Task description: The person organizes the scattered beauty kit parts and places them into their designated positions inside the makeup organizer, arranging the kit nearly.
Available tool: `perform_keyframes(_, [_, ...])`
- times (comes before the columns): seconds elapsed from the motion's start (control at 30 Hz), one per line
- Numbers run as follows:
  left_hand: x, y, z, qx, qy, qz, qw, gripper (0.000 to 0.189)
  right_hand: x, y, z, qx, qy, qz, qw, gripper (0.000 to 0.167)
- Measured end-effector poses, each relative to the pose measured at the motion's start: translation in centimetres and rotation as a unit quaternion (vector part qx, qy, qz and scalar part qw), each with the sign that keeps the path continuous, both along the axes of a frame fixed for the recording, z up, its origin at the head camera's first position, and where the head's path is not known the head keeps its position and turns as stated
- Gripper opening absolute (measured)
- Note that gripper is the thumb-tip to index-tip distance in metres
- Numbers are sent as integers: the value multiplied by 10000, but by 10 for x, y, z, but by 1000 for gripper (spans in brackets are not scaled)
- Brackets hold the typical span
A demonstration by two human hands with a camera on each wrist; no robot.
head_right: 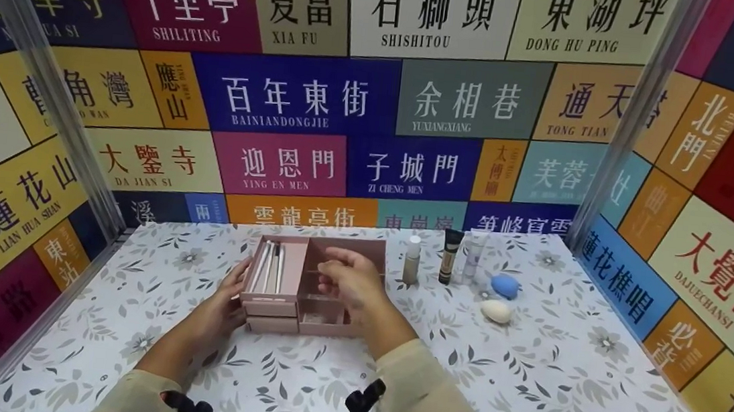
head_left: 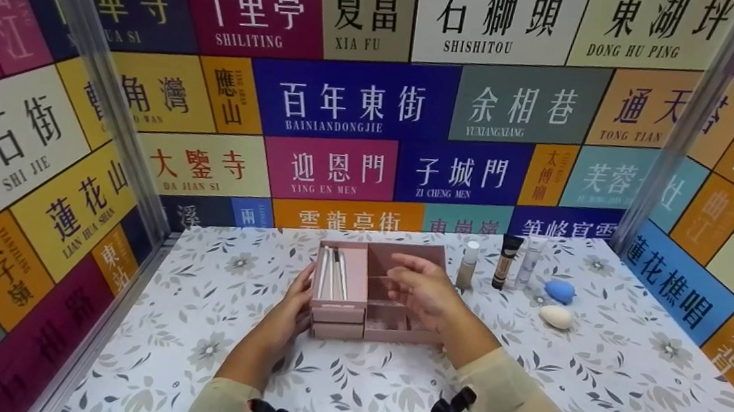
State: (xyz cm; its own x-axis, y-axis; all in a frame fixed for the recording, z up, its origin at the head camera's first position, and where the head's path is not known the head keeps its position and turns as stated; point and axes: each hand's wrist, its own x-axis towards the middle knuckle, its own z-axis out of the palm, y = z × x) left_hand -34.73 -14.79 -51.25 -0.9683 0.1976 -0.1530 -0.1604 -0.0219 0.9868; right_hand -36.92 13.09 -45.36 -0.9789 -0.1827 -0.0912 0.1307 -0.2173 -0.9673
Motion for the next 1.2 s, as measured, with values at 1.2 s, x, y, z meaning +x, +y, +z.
perform_keyframes(1.2, [3, 0, -1, 59, 165, -88, 9998, 60, 18, 162, -8, 727, 18, -740, 9946, 63])
